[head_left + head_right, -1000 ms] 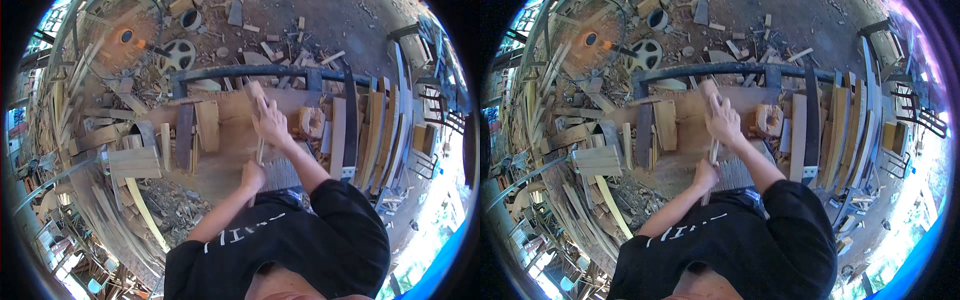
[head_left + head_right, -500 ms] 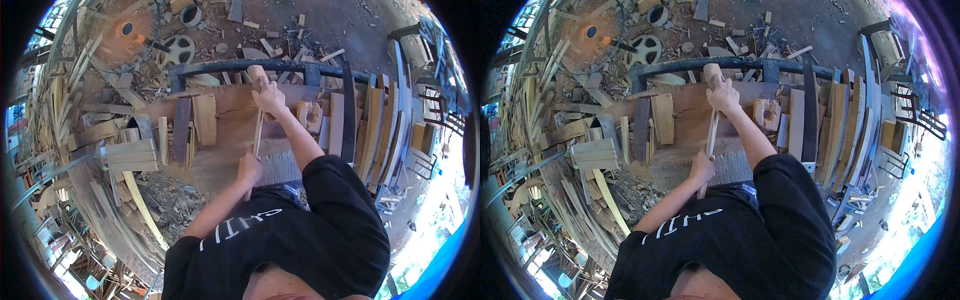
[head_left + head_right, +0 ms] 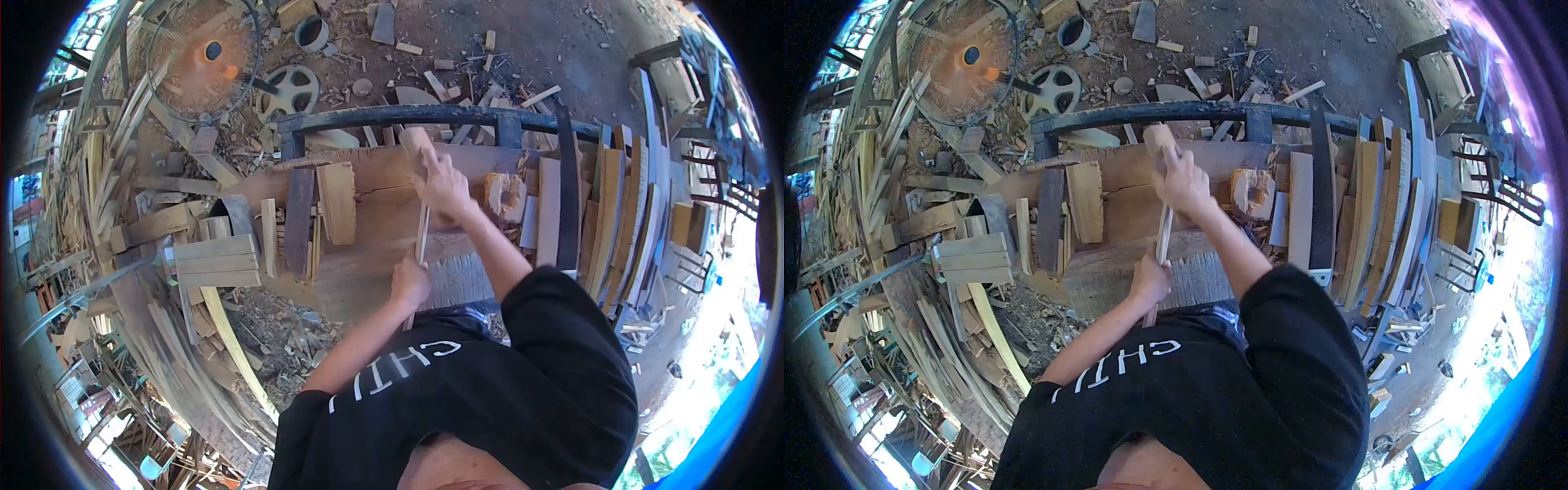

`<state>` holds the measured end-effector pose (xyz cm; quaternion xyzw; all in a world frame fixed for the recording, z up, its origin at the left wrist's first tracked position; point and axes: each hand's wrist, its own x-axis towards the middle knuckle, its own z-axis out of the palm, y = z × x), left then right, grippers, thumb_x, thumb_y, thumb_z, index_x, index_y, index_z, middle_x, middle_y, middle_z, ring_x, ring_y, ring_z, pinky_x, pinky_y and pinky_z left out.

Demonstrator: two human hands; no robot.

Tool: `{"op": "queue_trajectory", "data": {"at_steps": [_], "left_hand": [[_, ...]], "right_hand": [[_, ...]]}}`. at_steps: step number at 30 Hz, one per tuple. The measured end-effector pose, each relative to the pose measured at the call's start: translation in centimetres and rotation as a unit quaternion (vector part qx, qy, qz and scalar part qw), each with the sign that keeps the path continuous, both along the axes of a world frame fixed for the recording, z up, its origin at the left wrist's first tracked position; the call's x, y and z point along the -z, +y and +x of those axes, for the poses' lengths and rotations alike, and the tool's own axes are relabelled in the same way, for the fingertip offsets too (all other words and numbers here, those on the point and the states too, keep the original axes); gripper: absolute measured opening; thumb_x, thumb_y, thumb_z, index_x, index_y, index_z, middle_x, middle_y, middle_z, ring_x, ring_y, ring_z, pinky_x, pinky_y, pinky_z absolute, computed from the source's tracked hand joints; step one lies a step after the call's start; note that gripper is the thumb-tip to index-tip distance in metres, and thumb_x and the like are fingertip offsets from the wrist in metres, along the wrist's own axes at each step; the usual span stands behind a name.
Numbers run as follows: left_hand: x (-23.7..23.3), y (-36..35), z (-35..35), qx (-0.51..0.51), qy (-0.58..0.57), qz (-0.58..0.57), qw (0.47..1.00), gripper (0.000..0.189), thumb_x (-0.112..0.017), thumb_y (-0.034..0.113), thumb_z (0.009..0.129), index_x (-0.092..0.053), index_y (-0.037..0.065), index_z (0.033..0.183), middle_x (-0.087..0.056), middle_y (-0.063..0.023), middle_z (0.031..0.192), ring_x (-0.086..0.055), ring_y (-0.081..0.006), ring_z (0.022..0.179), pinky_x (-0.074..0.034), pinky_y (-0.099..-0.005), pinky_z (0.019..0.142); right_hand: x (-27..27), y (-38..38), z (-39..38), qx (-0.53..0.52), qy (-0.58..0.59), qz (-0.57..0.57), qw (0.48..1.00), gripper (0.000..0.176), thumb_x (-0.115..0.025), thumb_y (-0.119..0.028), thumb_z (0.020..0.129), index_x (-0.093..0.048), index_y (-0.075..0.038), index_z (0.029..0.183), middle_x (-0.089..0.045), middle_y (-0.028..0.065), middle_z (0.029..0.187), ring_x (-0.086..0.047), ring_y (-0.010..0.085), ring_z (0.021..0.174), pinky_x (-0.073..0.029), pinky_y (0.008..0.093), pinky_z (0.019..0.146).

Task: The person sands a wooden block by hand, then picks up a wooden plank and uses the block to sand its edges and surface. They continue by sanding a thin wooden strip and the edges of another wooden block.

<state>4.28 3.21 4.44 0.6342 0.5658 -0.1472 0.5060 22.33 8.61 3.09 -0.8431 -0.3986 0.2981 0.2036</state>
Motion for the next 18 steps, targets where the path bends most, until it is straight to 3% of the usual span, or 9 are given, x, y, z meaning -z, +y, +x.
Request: {"op": "queue_trajectory", "data": {"at_steps": [3,9,12,15,18], "left_hand": [[-0.2,0.1,0.3,0.006,0.017,0.007,1.000,0.045,-0.053,0.009,0.085,-0.046,0.003,0.129,-0.062,-0.0339,0.094,-0.059,-0.0491,0.096,-0.046,-0.0537,0.087],[-0.4,0.1,0.1,-0.026,-0.006,-0.006,1.000,0.044,-0.053,0.009,0.084,-0.048,0.002,0.127,-0.062,-0.0335,0.092,-0.060,-0.0487,0.094,-0.047,-0.0538,0.084],[0.2,-0.1,-0.2,0.025,-0.006,0.051,0.998,0.045,-0.053,0.009,0.084,-0.048,0.005,0.128,-0.062,-0.0333,0.092,-0.060,-0.0481,0.093,-0.047,-0.0538,0.083],[-0.8,0.5,0.2,-0.010,-0.007,-0.041,0.999,0.045,-0.052,0.009,0.085,-0.047,0.008,0.130,-0.062,-0.0339,0.092,-0.060,-0.0474,0.094,-0.047,-0.0540,0.084],[-1.3,0.5,0.5,-0.005,0.017,-0.032,0.999,0.045,-0.053,0.010,0.085,-0.047,0.009,0.129,-0.062,-0.0333,0.093,-0.060,-0.0474,0.095,-0.046,-0.0543,0.084]], "right_hand": [[0.0,-2.1,-1.8,-0.012,-0.002,0.017,1.000,0.058,-0.059,-0.030,0.083,-0.034,-0.016,0.134,-0.051,0.0289,0.114,-0.059,0.0479,0.095,-0.048,0.0520,0.084],[3.8,1.7,1.8,0.012,-0.015,0.037,0.999,0.055,-0.057,-0.033,0.083,-0.037,-0.014,0.130,-0.051,0.0284,0.112,-0.060,0.0486,0.090,-0.048,0.0547,0.080],[-0.5,-0.9,-1.3,-0.015,0.000,0.005,1.000,0.058,-0.059,-0.034,0.082,-0.035,-0.015,0.132,-0.052,0.0275,0.110,-0.059,0.0485,0.093,-0.048,0.0543,0.082],[0.8,-1.5,-1.5,-0.014,0.012,0.007,1.000,0.061,-0.059,-0.037,0.083,-0.034,-0.015,0.134,-0.053,0.0274,0.110,-0.058,0.0490,0.096,-0.046,0.0541,0.085],[2.9,2.4,2.1,0.011,0.004,-0.005,1.000,0.057,-0.060,-0.033,0.081,-0.037,-0.013,0.129,-0.051,0.0263,0.110,-0.060,0.0482,0.089,-0.049,0.0530,0.079]]}}
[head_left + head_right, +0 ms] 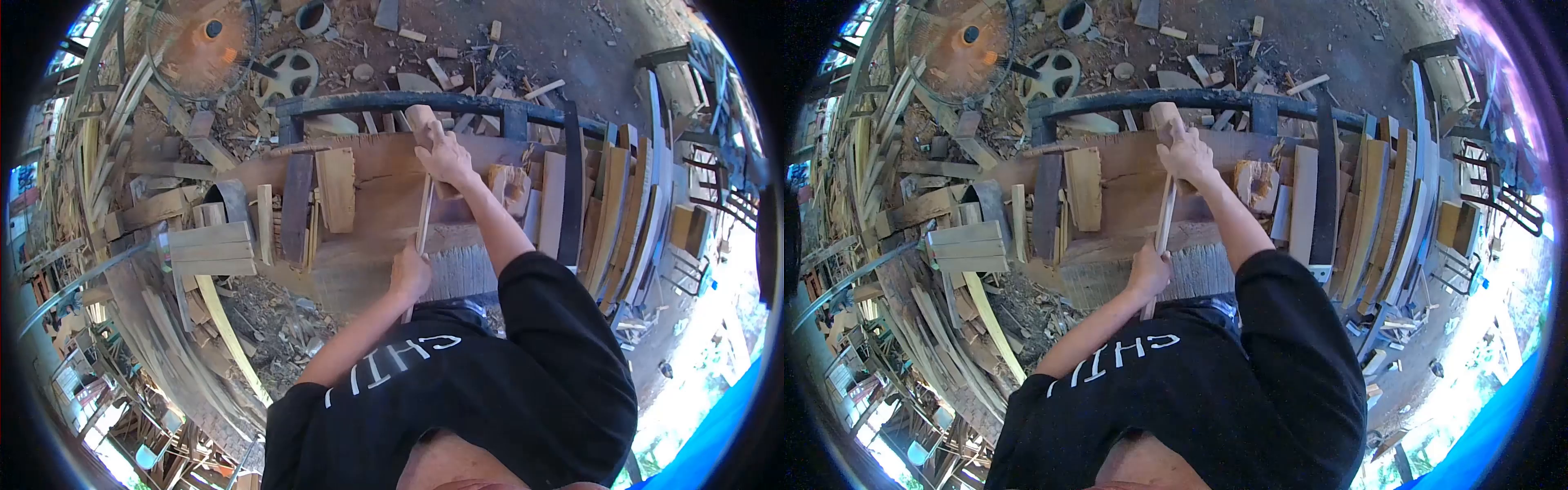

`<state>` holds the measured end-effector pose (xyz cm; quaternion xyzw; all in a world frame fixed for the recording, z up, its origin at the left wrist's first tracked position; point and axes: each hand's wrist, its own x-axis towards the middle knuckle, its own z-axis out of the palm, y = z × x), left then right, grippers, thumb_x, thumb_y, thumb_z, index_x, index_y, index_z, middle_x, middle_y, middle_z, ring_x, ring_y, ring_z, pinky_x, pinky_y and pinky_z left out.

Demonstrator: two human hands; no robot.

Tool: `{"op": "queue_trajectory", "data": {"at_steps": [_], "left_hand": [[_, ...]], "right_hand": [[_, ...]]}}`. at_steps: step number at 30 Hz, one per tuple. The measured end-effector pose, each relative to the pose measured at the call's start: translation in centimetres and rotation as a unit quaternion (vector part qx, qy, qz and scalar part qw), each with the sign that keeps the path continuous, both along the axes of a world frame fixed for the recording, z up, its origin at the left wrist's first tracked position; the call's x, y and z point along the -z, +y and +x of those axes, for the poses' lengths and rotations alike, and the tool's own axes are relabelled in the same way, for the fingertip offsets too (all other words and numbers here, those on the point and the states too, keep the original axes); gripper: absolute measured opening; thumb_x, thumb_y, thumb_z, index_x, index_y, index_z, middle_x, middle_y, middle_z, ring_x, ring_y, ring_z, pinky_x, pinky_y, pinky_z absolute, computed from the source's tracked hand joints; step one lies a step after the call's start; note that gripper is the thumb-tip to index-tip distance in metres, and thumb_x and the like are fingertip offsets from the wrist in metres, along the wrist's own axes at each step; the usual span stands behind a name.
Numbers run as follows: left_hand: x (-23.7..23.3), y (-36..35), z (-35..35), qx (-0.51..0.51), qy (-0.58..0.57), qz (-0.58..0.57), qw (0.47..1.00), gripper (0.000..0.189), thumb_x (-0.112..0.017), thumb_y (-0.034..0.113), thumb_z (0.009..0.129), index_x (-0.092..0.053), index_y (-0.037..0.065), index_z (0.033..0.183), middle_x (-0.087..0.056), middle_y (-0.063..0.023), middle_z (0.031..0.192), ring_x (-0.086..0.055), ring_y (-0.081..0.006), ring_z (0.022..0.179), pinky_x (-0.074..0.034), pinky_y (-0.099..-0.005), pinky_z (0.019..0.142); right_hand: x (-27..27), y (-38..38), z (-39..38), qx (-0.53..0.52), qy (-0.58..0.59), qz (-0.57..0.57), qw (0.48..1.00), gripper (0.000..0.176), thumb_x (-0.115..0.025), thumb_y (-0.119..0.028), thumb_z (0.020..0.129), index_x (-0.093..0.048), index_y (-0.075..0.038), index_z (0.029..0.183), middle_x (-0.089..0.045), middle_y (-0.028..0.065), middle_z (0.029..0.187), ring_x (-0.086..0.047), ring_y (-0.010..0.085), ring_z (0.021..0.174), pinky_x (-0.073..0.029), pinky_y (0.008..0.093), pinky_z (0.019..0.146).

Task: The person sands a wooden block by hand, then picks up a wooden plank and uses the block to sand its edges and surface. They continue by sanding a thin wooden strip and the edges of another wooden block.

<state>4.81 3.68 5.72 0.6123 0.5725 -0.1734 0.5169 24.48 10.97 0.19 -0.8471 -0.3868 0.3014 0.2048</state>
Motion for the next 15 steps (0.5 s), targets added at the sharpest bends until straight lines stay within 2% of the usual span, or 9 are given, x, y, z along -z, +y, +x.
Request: {"op": "queue_trajectory", "data": {"at_steps": [3,7,10,12,14,15], "left_hand": [[0.0,-0.1,-0.2,0.005,-0.008,0.034,0.999,0.045,-0.053,0.010,0.085,-0.047,0.009,0.129,-0.062,-0.0327,0.092,-0.060,-0.0477,0.095,-0.047,-0.0541,0.084],[-0.4,-0.2,0.1,0.030,-0.008,0.067,0.997,0.046,-0.052,0.010,0.085,-0.046,0.009,0.131,-0.062,-0.0326,0.092,-0.060,-0.0483,0.095,-0.046,-0.0542,0.085],[0.5,-0.5,-0.1,0.013,0.015,0.048,0.999,0.045,-0.052,0.011,0.085,-0.047,0.010,0.130,-0.063,-0.0321,0.092,-0.060,-0.0478,0.095,-0.046,-0.0544,0.085],[0.8,-0.6,-0.2,0.004,0.006,0.039,0.999,0.045,-0.052,0.012,0.085,-0.047,0.009,0.129,-0.063,-0.0318,0.093,-0.060,-0.0474,0.096,-0.047,-0.0543,0.085],[1.1,-0.2,-0.5,-0.003,-0.006,0.031,1.000,0.044,-0.052,0.012,0.085,-0.047,0.007,0.129,-0.063,-0.0315,0.093,-0.060,-0.0469,0.096,-0.047,-0.0541,0.086],[0.9,-0.2,-0.5,-0.002,-0.019,0.028,0.999,0.042,-0.052,0.011,0.085,-0.047,0.005,0.127,-0.064,-0.0307,0.091,-0.062,-0.0461,0.091,-0.049,-0.0523,0.082]], "right_hand": [[-0.5,-0.9,-1.0,-0.035,-0.022,0.000,0.999,0.059,-0.058,-0.038,0.084,-0.035,-0.017,0.134,-0.053,0.0282,0.110,-0.058,0.0495,0.096,-0.046,0.0546,0.085],[-4.0,-4.3,-4.3,-0.083,-0.026,0.016,0.996,0.061,-0.058,-0.038,0.084,-0.033,-0.018,0.136,-0.053,0.0268,0.107,-0.059,0.0483,0.091,-0.047,0.0544,0.083],[0.8,-1.6,-1.3,-0.046,-0.030,0.000,0.999,0.064,-0.060,-0.035,0.082,-0.032,-0.018,0.138,-0.055,0.0263,0.107,-0.059,0.0485,0.093,-0.048,0.0536,0.082],[1.2,0.0,0.7,-0.012,-0.034,0.004,0.999,0.065,-0.060,-0.033,0.082,-0.032,-0.018,0.138,-0.055,0.0267,0.107,-0.059,0.0483,0.095,-0.047,0.0535,0.083],[0.3,0.3,2.3,-0.100,-0.020,-0.033,0.994,0.063,-0.061,-0.038,0.080,-0.039,-0.011,0.132,-0.054,0.0276,0.116,-0.059,0.0448,0.103,-0.046,0.0476,0.090],[0.3,0.0,3.1,-0.101,-0.026,-0.028,0.994,0.063,-0.061,-0.038,0.080,-0.039,-0.011,0.132,-0.054,0.0276,0.116,-0.059,0.0448,0.103,-0.046,0.0476,0.090]]}}
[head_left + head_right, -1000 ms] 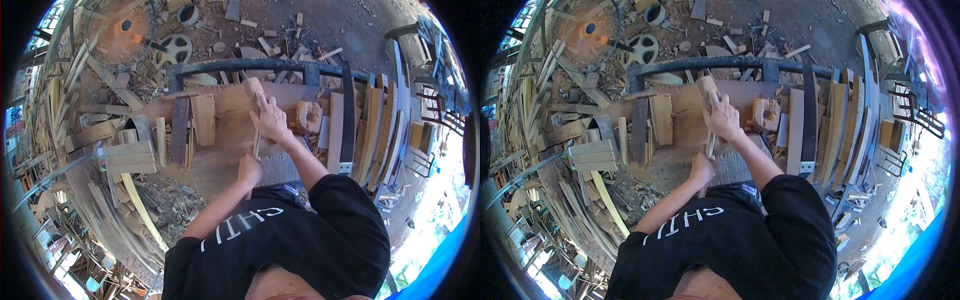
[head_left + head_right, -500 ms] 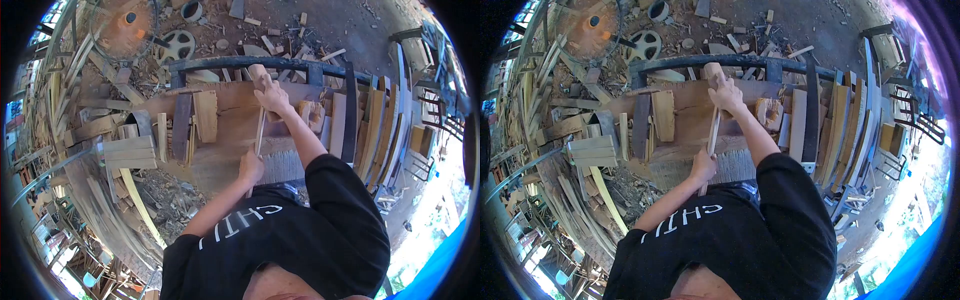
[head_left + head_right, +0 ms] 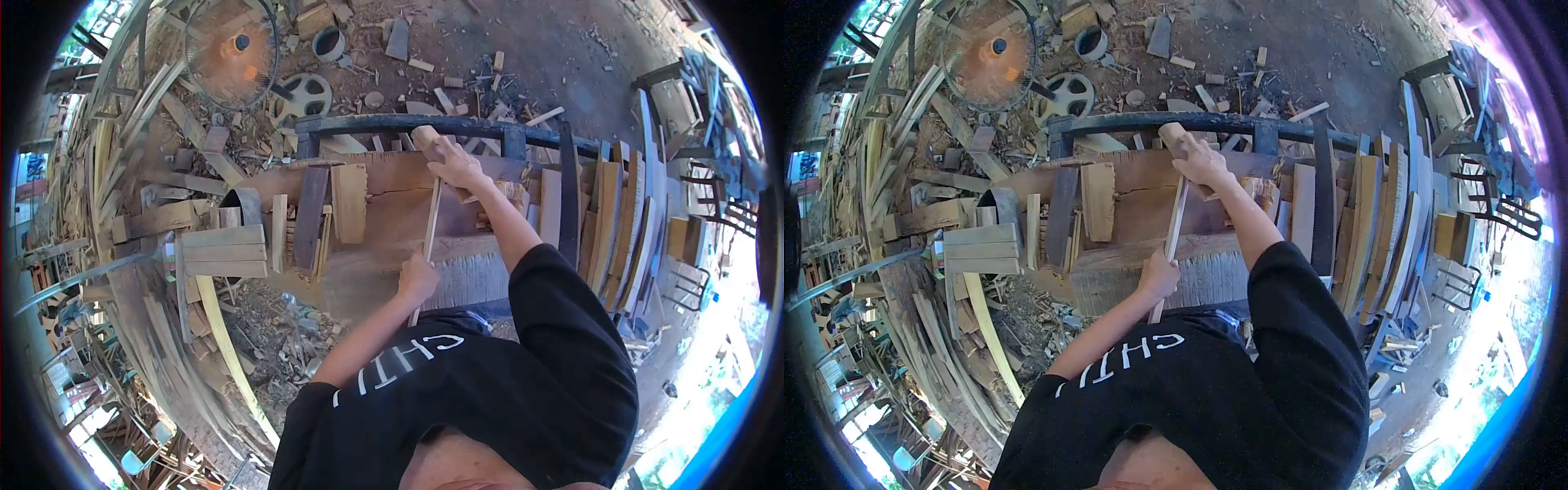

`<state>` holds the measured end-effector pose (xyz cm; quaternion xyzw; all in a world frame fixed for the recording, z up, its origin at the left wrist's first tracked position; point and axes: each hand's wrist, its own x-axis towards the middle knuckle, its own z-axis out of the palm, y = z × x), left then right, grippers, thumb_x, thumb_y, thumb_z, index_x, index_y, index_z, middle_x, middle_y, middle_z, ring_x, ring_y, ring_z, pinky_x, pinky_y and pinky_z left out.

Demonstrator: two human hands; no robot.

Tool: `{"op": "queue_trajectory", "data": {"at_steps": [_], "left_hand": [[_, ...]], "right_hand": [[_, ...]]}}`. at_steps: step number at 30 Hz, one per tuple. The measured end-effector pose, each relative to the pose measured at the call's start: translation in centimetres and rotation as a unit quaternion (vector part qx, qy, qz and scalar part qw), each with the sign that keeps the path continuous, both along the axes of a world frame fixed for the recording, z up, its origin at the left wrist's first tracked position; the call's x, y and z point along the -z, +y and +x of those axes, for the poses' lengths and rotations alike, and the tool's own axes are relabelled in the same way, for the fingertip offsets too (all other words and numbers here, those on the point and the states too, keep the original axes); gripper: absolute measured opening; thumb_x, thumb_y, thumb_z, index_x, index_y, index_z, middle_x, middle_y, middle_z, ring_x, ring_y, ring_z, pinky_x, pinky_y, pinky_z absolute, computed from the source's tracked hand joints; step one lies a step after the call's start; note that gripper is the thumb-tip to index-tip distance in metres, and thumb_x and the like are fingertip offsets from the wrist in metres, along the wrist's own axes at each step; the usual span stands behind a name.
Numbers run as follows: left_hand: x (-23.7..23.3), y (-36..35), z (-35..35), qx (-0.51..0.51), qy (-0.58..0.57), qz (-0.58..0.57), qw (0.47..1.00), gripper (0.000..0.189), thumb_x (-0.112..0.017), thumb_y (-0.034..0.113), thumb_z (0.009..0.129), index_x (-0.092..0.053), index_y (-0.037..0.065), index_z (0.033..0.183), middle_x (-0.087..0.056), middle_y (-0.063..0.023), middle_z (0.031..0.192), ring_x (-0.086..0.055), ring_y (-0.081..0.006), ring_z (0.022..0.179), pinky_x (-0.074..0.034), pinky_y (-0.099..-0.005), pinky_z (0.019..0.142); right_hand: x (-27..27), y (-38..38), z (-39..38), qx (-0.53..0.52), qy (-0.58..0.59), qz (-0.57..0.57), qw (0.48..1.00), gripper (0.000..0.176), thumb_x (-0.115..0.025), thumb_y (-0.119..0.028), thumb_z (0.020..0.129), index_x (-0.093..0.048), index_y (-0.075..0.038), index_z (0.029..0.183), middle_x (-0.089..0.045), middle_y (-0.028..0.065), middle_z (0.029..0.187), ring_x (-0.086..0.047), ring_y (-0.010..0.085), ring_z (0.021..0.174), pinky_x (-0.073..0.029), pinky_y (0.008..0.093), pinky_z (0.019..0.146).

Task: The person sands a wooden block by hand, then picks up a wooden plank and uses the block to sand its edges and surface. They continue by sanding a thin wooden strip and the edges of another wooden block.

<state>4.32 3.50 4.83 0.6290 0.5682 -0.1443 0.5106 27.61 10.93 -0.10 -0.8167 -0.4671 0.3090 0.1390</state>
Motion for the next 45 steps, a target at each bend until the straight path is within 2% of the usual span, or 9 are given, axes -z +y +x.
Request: {"op": "queue_trajectory", "data": {"at_steps": [2,4,12,18,25,32,34,42,45], "left_hand": [[0.0,-0.2,-0.4,0.003,-0.017,-0.002,1.000,0.040,-0.052,0.011,0.085,-0.048,0.003,0.124,-0.064,-0.0298,0.089,-0.064,-0.0452,0.085,-0.051,-0.0506,0.078],[0.5,-0.1,-1.0,-0.034,-0.091,-0.040,0.994,0.025,-0.054,0.009,0.089,-0.050,-0.006,0.108,-0.064,-0.0197,0.072,-0.065,-0.0257,0.054,-0.053,-0.0373,0.045],[0.7,2.3,-5.8,-0.087,-0.224,-0.202,0.949,0.022,-0.060,0.014,0.090,-0.050,0.002,0.105,-0.064,-0.0124,0.074,-0.064,-0.0226,0.056,-0.052,-0.0344,0.047],[-2.7,4.4,-8.3,-0.034,-0.282,-0.353,0.891,0.034,-0.069,0.024,0.087,-0.053,0.005,0.110,-0.065,-0.0116,0.086,-0.066,-0.0219,0.068,-0.055,-0.0359,0.060],[-5.3,5.6,-9.3,0.086,-0.198,-0.404,0.889,0.037,-0.072,0.024,0.083,-0.054,0.004,0.109,-0.064,-0.0105,0.091,-0.066,-0.0219,0.072,-0.056,-0.0349,0.065],[-1.8,7.2,-9.5,0.215,-0.226,-0.351,0.883,0.037,-0.074,0.021,0.080,-0.059,0.003,0.109,-0.064,-0.0078,0.092,-0.065,-0.0167,0.077,-0.053,-0.0292,0.071],[0.4,8.6,-9.6,0.359,-0.219,-0.190,0.887,0.035,-0.075,0.019,0.078,-0.063,0.004,0.107,-0.066,-0.0068,0.096,-0.065,-0.0151,0.079,-0.053,-0.0277,0.071],[1.8,9.1,-5.1,-0.049,-0.338,-0.287,0.895,0.020,-0.074,0.018,0.081,-0.065,0.010,0.097,-0.067,-0.0010,0.083,-0.065,-0.0113,0.072,-0.053,-0.0237,0.065],[5.2,7.2,-1.0,-0.187,-0.405,-0.343,0.827,0.024,-0.074,0.019,0.082,-0.061,0.009,0.099,-0.065,-0.0022,0.091,-0.064,-0.0130,0.081,-0.054,-0.0296,0.069]], "right_hand": [[1.3,-1.7,1.3,0.111,0.211,0.047,0.970,0.069,-0.066,-0.042,0.078,-0.041,-0.006,0.131,-0.055,0.0251,0.118,-0.061,0.0389,0.100,-0.047,0.0424,0.089],[1.7,-4.4,2.5,0.160,0.279,0.126,0.938,0.076,-0.070,-0.044,0.076,-0.040,-0.002,0.131,-0.058,0.0206,0.116,-0.062,0.0317,0.098,-0.048,0.0373,0.087],[-7.8,-13.9,1.0,0.309,0.552,0.218,0.743,0.048,-0.068,-0.036,0.084,-0.049,-0.004,0.112,-0.054,0.0043,0.087,-0.055,0.0089,0.064,-0.046,0.0244,0.055],[-11.7,-13.9,-1.8,0.282,0.510,0.271,0.766,0.061,-0.067,-0.037,0.080,-0.045,-0.002,0.126,-0.056,0.0071,0.100,-0.055,0.0109,0.075,-0.046,0.0252,0.061],[-11.1,-15.4,-5.3,0.191,0.331,0.194,0.904,0.075,-0.078,-0.038,0.068,-0.047,0.003,0.122,-0.055,0.0083,0.097,-0.057,0.0122,0.079,-0.048,0.0255,0.068],[-12.2,-22.8,-9.4,0.389,0.273,0.182,0.861,0.061,-0.079,-0.027,0.068,-0.046,0.001,0.111,-0.055,0.0070,0.088,-0.057,0.0126,0.066,-0.047,0.0263,0.057],[-10.2,-26.0,-9.5,0.422,0.255,0.210,0.844,0.061,-0.078,-0.026,0.068,-0.046,0.001,0.112,-0.056,0.0081,0.090,-0.056,0.0126,0.069,-0.047,0.0275,0.059],[-8.9,-33.6,-13.9,0.605,0.164,0.371,0.685,0.043,-0.076,-0.017,0.074,-0.046,-0.005,0.102,-0.052,0.0008,0.075,-0.049,0.0090,0.057,-0.041,0.0248,0.049],[-9.4,-34.0,-17.3,0.598,0.115,0.337,0.718,0.058,-0.078,-0.023,0.071,-0.042,0.000,0.112,-0.052,0.0055,0.090,-0.052,0.0137,0.074,-0.046,0.0306,0.065]]}}
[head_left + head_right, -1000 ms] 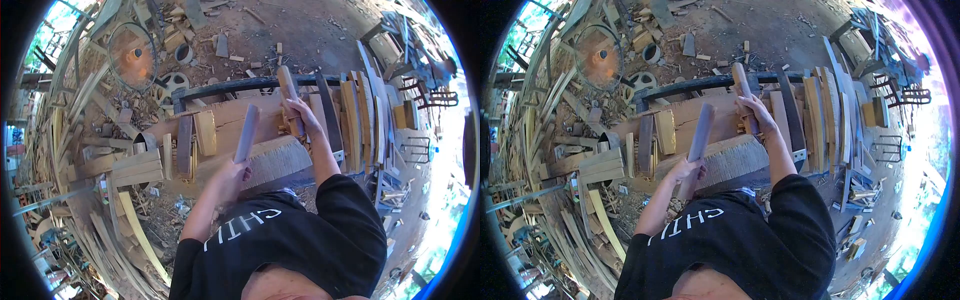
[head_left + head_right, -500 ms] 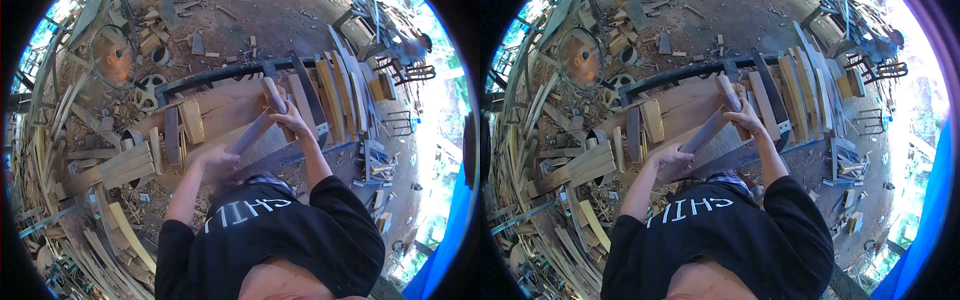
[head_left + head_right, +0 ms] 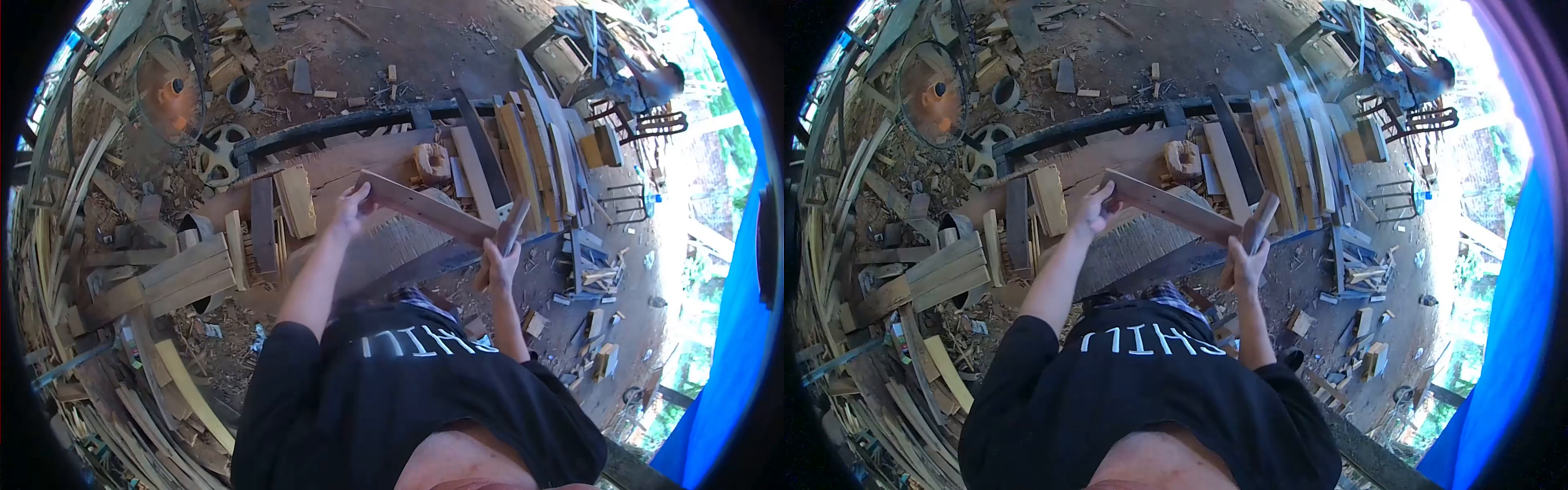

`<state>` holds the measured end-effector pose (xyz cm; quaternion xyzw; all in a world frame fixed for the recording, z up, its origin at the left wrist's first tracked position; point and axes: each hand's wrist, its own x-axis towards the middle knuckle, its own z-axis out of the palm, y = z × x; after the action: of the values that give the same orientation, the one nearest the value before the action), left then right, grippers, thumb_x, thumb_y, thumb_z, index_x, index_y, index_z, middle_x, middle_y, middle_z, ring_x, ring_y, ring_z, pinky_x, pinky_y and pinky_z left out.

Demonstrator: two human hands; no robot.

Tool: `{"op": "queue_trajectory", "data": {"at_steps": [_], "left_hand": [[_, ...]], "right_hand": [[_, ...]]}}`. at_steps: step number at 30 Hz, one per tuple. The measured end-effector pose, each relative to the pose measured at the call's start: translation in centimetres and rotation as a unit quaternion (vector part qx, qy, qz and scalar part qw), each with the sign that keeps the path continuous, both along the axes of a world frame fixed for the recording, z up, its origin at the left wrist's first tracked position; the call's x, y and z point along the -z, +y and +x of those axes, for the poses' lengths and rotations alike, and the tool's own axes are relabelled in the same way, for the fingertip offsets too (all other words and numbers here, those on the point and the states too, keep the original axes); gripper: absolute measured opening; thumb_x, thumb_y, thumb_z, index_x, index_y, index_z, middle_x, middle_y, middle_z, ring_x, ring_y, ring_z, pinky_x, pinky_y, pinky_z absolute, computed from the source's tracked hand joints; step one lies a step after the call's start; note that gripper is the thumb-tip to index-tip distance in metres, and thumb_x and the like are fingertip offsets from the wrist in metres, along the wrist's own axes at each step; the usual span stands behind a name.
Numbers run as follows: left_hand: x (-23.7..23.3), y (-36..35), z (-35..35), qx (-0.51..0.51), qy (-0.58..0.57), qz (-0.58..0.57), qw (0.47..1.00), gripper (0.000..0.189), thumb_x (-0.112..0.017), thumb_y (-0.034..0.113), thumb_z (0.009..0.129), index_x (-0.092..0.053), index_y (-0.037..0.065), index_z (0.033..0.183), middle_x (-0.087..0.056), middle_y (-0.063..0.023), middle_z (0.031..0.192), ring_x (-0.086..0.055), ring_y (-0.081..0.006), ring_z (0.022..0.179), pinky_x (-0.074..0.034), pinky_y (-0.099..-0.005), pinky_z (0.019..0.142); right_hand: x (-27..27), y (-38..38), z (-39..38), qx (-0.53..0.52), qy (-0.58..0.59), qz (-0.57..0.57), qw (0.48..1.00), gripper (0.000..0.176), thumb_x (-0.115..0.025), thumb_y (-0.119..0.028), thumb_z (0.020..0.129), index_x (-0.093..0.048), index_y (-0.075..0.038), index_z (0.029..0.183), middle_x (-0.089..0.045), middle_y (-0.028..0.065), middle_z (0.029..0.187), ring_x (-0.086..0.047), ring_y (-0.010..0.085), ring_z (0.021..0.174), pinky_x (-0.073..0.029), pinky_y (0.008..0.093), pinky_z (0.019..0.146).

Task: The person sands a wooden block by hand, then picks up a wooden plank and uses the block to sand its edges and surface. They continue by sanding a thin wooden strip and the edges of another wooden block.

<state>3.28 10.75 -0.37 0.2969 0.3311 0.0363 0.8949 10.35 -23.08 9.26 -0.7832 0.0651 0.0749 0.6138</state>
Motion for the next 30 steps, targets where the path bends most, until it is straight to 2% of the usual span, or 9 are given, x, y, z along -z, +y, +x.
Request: {"op": "queue_trajectory", "data": {"at_steps": [5,8,13,14,15,19,21,26,30], "left_hand": [[2.7,-3.7,6.4,-0.224,-0.034,-0.110,0.968,0.046,-0.079,0.024,0.077,-0.055,0.006,0.112,-0.061,-0.0046,0.102,-0.060,-0.0181,0.093,-0.052,-0.0352,0.079],[0.8,-5.0,7.6,-0.212,0.123,0.034,0.969,0.073,-0.086,0.028,0.064,-0.049,0.001,0.121,-0.056,-0.0102,0.109,-0.055,-0.0235,0.099,-0.045,-0.0375,0.088],[3.6,-6.1,7.6,-0.213,0.130,0.206,0.946,0.071,-0.083,0.021,0.062,-0.048,-0.002,0.119,-0.058,-0.0091,0.104,-0.056,-0.0239,0.097,-0.044,-0.0372,0.088],[4.9,-5.7,7.6,-0.165,0.154,0.205,0.953,0.052,-0.079,0.028,0.065,-0.054,0.001,0.102,-0.058,-0.0073,0.092,-0.056,-0.0222,0.086,-0.045,-0.0371,0.079],[5.1,-5.5,7.5,-0.117,0.177,0.203,0.956,0.039,-0.076,0.035,0.068,-0.060,0.004,0.085,-0.058,-0.0055,0.079,-0.056,-0.0205,0.075,-0.046,-0.0369,0.071],[3.9,-5.2,7.3,-0.097,0.190,0.305,0.928,0.037,-0.068,0.037,0.072,-0.061,0.002,0.074,-0.057,-0.0051,0.069,-0.055,-0.0210,0.068,-0.044,-0.0364,0.065],[1.7,-4.7,6.8,0.026,0.184,0.289,0.939,0.035,-0.065,0.033,0.072,-0.061,-0.002,0.076,-0.059,-0.0078,0.073,-0.055,-0.0204,0.070,-0.043,-0.0356,0.065],[4.0,-5.8,6.7,0.052,0.253,0.427,0.867,0.064,-0.052,0.009,0.072,-0.035,-0.006,0.131,-0.057,-0.0296,0.114,-0.056,-0.0404,0.110,-0.044,-0.0425,0.094],[4.1,-6.8,6.3,0.038,0.227,0.428,0.874,0.064,-0.048,0.002,0.072,-0.034,-0.004,0.134,-0.055,-0.0291,0.118,-0.054,-0.0397,0.112,-0.042,-0.0410,0.097]], "right_hand": [[-0.3,2.9,-5.3,-0.016,-0.116,-0.094,0.989,0.059,-0.078,-0.020,0.071,-0.041,-0.004,0.115,-0.052,0.0068,0.091,-0.052,0.0158,0.079,-0.046,0.0320,0.071],[-2.5,4.8,-7.4,-0.160,-0.161,-0.160,0.961,0.063,-0.078,-0.020,0.070,-0.040,-0.006,0.117,-0.053,0.0103,0.093,-0.054,0.0201,0.083,-0.047,0.0358,0.077],[-2.0,7.0,-8.2,-0.293,-0.036,-0.084,0.952,0.067,-0.079,-0.024,0.069,-0.040,-0.004,0.120,-0.055,0.0120,0.096,-0.056,0.0207,0.084,-0.047,0.0360,0.078],[-1.5,7.3,-8.1,-0.307,-0.018,-0.062,0.950,0.067,-0.078,-0.025,0.070,-0.040,-0.004,0.120,-0.056,0.0115,0.097,-0.056,0.0209,0.085,-0.047,0.0357,0.078],[-1.0,7.3,-7.9,-0.307,-0.016,-0.061,0.950,0.067,-0.078,-0.025,0.070,-0.040,-0.004,0.120,-0.056,0.0115,0.097,-0.056,0.0209,0.085,-0.047,0.0357,0.078],[-1.5,7.5,-6.1,-0.261,0.089,0.016,0.961,0.063,-0.077,-0.024,0.072,-0.042,-0.004,0.120,-0.056,0.0082,0.097,-0.057,0.0166,0.083,-0.047,0.0304,0.073],[-1.9,7.6,-4.9,-0.242,0.202,0.111,0.942,0.057,-0.073,-0.025,0.077,-0.042,-0.004,0.121,-0.056,0.0087,0.096,-0.057,0.0146,0.080,-0.048,0.0296,0.068],[-5.1,8.5,-3.1,-0.257,0.319,0.168,0.897,0.051,-0.057,-0.035,0.090,-0.041,-0.004,0.127,-0.058,0.0089,0.095,-0.059,0.0148,0.073,-0.050,0.0281,0.064],[-2.7,8.8,-0.7,-0.256,0.288,0.101,0.917,0.054,-0.058,-0.044,0.089,-0.044,-0.003,0.122,-0.057,0.0075,0.090,-0.058,0.0134,0.074,-0.049,0.0277,0.062]]}}
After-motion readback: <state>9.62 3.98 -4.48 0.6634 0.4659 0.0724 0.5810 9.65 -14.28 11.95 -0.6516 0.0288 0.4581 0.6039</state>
